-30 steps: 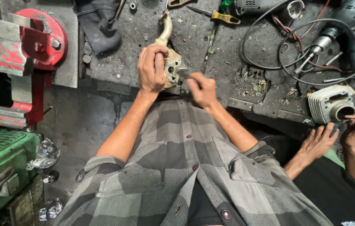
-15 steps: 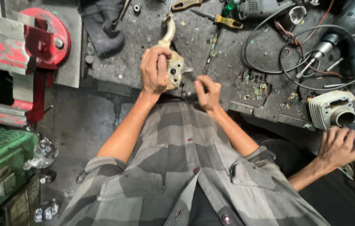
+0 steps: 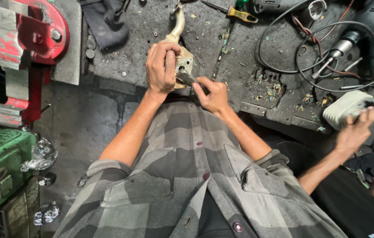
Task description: The person holds an engine crankcase on the workbench and scrapes old gasket material and debris from its surfaces with a handheld scraper, repositioning the housing repeatedly to clean different sides, and later taps the part with a small hammer while continuing to scrape.
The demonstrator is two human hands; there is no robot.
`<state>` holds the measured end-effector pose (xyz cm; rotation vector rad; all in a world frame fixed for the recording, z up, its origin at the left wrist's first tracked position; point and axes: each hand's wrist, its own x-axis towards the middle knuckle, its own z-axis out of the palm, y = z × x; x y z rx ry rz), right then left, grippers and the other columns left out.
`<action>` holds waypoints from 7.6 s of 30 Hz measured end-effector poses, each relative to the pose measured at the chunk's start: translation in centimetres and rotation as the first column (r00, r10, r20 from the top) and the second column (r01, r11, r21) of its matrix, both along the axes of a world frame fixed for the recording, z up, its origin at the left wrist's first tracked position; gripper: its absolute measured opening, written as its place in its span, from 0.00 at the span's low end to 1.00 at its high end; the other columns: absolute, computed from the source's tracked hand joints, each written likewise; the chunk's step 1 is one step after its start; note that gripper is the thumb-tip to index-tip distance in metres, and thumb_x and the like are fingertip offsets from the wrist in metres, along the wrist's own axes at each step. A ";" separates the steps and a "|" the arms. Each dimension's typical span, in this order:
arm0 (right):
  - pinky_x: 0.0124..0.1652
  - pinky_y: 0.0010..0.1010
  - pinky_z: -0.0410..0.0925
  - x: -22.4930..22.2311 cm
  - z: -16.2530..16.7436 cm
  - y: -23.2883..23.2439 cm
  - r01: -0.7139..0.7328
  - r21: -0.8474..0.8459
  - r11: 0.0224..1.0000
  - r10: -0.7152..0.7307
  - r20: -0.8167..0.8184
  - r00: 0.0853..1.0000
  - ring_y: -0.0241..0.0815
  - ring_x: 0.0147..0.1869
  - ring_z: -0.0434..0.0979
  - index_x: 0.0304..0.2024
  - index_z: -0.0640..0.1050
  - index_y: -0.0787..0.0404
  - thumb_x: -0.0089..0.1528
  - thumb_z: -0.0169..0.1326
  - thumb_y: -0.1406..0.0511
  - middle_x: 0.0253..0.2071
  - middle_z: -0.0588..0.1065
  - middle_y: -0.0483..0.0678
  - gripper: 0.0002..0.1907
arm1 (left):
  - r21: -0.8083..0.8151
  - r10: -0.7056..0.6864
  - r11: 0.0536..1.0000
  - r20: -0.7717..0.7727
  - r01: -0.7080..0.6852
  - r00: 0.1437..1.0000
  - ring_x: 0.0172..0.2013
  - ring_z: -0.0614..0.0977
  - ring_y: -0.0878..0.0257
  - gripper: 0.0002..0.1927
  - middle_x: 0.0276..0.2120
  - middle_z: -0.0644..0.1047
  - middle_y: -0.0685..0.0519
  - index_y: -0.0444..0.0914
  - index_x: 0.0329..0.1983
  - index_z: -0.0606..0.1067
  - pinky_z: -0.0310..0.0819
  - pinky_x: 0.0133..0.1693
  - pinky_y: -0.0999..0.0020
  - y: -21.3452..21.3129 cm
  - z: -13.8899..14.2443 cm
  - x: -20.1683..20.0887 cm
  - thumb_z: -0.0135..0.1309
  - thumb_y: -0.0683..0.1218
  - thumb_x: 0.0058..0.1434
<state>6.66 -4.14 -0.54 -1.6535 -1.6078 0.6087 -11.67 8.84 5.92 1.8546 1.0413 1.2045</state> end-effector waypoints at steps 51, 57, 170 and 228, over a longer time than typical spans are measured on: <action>0.30 0.28 0.67 -0.2 -0.1 -0.3 -0.018 -0.011 1.000 0.019 0.019 1.000 0.36 0.26 0.78 0.39 0.80 0.64 0.68 0.57 0.68 0.27 0.76 0.51 0.05 | -0.018 0.008 1.000 -0.013 -0.008 1.000 0.41 0.77 0.50 0.09 0.37 0.78 0.48 0.36 0.41 0.74 0.69 0.49 0.57 -0.1 0.3 -0.1 0.45 0.44 0.73; 0.27 0.29 0.61 0.0 0.0 -0.4 0.265 -0.148 0.953 -0.303 -0.460 0.834 0.35 0.23 0.67 0.44 0.76 0.63 0.69 0.52 0.67 0.22 0.71 0.48 0.05 | -0.039 0.020 0.999 -0.014 -0.021 1.000 0.40 0.77 0.49 0.09 0.36 0.77 0.48 0.36 0.41 0.75 0.69 0.49 0.58 -0.4 0.3 -0.1 0.45 0.44 0.73; 0.26 0.29 0.60 -0.6 -0.3 0.7 0.321 -0.162 0.933 -0.359 -0.395 0.846 0.33 0.25 0.66 0.42 0.74 0.62 0.72 0.53 0.63 0.23 0.71 0.48 0.08 | -0.009 -0.003 1.000 -0.013 0.003 1.000 0.41 0.77 0.49 0.08 0.37 0.78 0.49 0.36 0.40 0.74 0.69 0.49 0.57 -0.1 0.7 0.1 0.45 0.43 0.72; 0.51 0.44 0.66 3.7 2.9 9.9 0.264 0.115 0.958 -0.288 0.359 0.888 0.57 0.53 0.73 0.63 0.73 0.58 0.62 0.56 0.71 0.49 0.73 0.56 0.25 | 0.009 -0.008 1.000 -0.014 0.008 1.000 0.41 0.78 0.49 0.10 0.36 0.78 0.48 0.36 0.39 0.74 0.68 0.49 0.57 0.0 0.7 0.5 0.44 0.44 0.72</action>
